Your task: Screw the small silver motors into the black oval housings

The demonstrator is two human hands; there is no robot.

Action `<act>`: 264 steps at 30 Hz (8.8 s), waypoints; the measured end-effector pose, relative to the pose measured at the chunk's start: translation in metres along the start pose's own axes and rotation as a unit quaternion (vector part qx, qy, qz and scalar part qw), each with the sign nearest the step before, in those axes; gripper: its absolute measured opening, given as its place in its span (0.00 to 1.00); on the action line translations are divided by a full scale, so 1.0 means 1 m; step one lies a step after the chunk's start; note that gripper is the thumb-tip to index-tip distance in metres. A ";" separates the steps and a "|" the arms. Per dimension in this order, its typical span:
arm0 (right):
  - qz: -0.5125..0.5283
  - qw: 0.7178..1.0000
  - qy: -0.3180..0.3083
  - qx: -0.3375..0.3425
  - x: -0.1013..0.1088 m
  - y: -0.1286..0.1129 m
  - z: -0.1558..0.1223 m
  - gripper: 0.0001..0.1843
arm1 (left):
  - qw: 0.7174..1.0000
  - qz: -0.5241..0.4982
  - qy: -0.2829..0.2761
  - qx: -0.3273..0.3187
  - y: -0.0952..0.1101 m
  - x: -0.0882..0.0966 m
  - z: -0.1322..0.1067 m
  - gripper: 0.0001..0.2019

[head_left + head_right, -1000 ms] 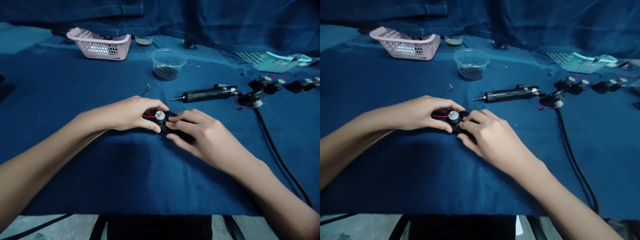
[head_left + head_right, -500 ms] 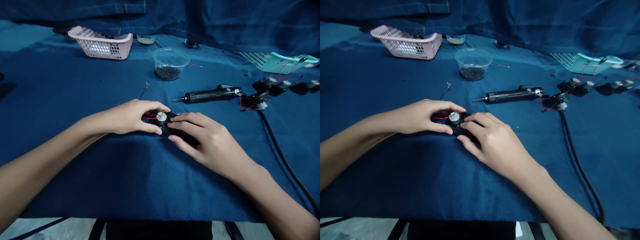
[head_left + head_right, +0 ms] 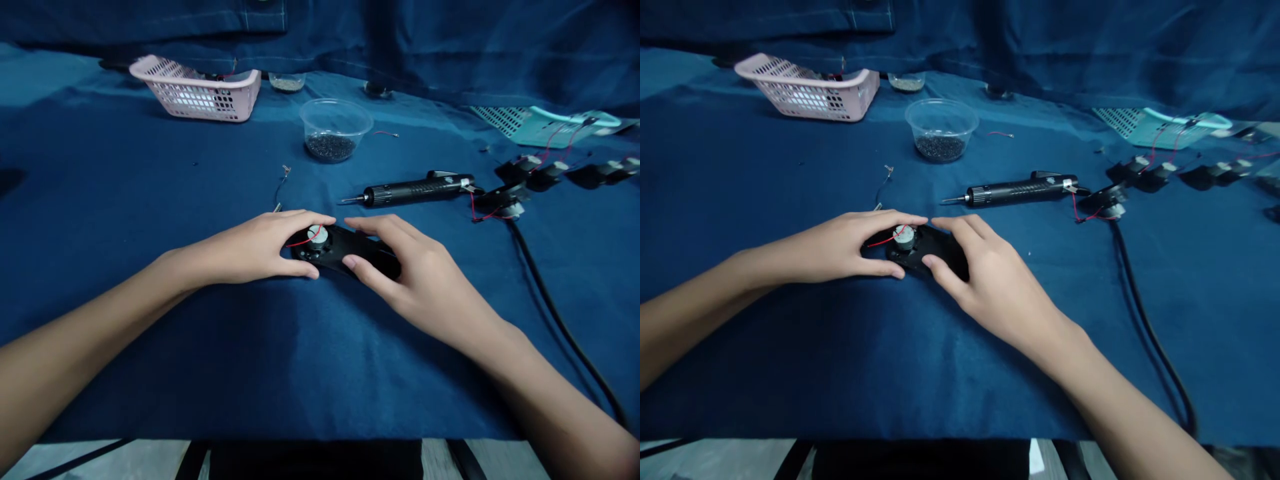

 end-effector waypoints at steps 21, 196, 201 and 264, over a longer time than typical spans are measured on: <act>0.377 0.906 -0.051 -0.185 -0.017 0.016 0.008 0.28 | 0.980 0.093 0.063 -0.167 0.020 -0.007 -0.009 0.34; 0.700 0.658 0.021 -0.277 -0.026 0.008 0.004 0.16 | 0.891 -0.412 0.141 0.129 0.014 -0.017 -0.001 0.12; 0.703 0.656 0.018 -0.275 -0.026 0.007 0.003 0.15 | 0.889 -0.416 0.143 0.125 0.013 -0.018 0.000 0.12; 0.575 0.771 0.029 -0.274 -0.033 0.011 -0.001 0.31 | 0.901 -0.387 0.119 0.154 0.022 -0.026 -0.002 0.16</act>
Point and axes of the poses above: each hand's wrist, its own z-axis towards the middle knuckle, its own x-axis out of the back of the hand, y = z × x, the point moved 4 cm from there along z, towards the middle knuckle
